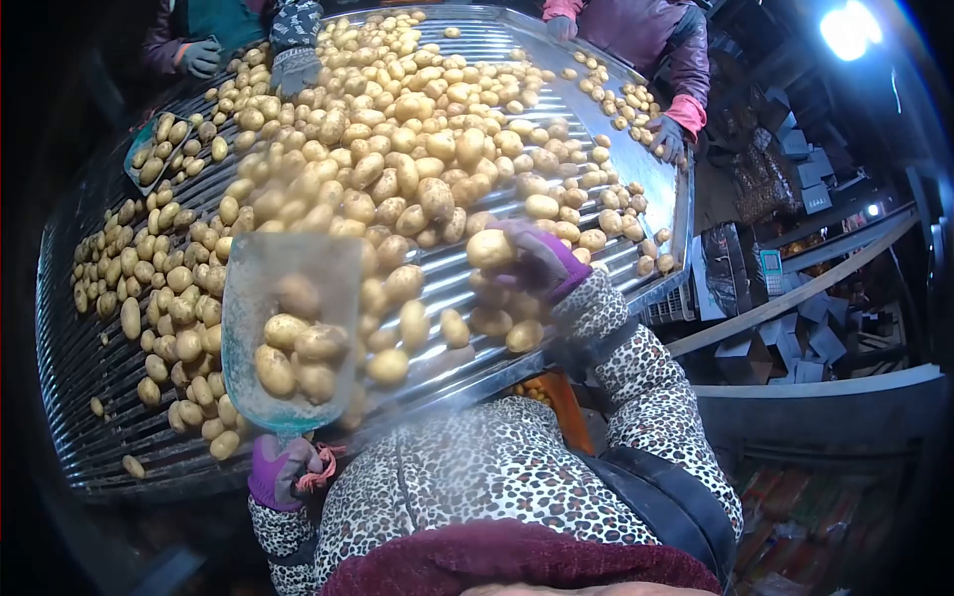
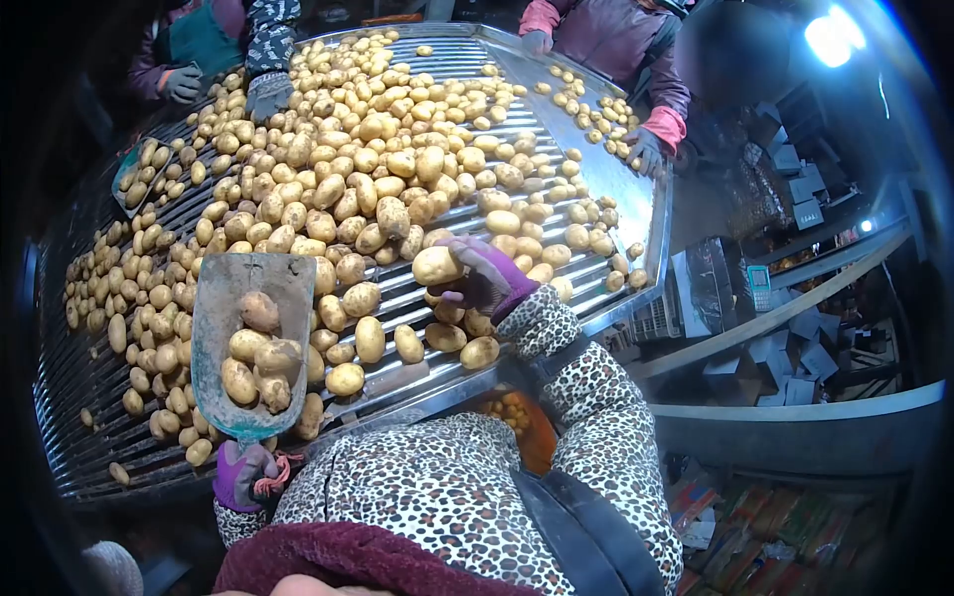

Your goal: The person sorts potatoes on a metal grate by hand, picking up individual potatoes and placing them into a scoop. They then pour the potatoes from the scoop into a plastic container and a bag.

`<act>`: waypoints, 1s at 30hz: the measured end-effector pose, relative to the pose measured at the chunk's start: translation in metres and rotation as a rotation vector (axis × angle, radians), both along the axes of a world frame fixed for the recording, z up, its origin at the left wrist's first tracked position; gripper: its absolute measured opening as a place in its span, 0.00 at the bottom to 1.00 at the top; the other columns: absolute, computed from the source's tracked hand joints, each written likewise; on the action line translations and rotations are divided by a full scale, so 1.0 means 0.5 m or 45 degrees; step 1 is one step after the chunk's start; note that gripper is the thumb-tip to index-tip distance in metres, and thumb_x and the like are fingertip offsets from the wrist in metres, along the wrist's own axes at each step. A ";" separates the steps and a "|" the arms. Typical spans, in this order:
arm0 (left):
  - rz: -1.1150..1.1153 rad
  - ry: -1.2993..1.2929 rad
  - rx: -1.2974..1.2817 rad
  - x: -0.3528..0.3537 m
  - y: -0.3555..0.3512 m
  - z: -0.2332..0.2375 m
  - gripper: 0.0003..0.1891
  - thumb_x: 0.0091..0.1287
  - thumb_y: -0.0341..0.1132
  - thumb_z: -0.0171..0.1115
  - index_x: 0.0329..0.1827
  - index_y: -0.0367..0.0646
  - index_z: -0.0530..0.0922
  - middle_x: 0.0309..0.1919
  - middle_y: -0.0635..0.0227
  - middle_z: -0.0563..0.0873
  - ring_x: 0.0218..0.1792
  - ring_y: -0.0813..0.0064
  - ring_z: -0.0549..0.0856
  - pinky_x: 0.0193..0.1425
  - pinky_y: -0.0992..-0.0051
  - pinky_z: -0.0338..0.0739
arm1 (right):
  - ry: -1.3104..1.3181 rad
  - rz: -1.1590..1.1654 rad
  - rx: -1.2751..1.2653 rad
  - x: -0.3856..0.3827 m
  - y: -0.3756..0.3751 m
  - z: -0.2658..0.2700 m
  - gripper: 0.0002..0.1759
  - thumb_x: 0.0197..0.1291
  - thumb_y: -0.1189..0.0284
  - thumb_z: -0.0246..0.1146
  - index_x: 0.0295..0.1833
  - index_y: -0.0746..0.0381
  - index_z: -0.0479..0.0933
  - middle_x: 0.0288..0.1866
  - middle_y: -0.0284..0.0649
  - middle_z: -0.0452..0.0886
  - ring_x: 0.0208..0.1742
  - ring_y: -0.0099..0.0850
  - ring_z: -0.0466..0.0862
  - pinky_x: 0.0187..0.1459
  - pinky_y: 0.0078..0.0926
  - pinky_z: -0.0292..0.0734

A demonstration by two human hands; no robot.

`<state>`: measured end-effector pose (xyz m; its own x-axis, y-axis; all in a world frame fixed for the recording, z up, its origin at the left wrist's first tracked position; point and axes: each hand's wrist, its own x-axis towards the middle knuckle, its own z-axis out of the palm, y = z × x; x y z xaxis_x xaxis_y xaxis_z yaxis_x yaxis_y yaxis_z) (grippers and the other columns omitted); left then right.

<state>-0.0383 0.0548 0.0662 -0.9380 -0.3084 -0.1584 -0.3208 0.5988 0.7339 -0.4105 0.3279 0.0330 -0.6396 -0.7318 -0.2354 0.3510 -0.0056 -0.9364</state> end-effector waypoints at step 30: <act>0.005 0.114 0.057 0.012 -0.009 -0.038 0.07 0.64 0.31 0.57 0.27 0.43 0.73 0.24 0.70 0.77 0.27 0.73 0.77 0.32 0.72 0.69 | 1.795 0.397 0.859 0.062 0.069 0.007 0.38 0.51 0.54 0.69 0.68 0.52 0.68 0.67 0.48 0.68 0.66 0.48 0.69 0.66 0.50 0.64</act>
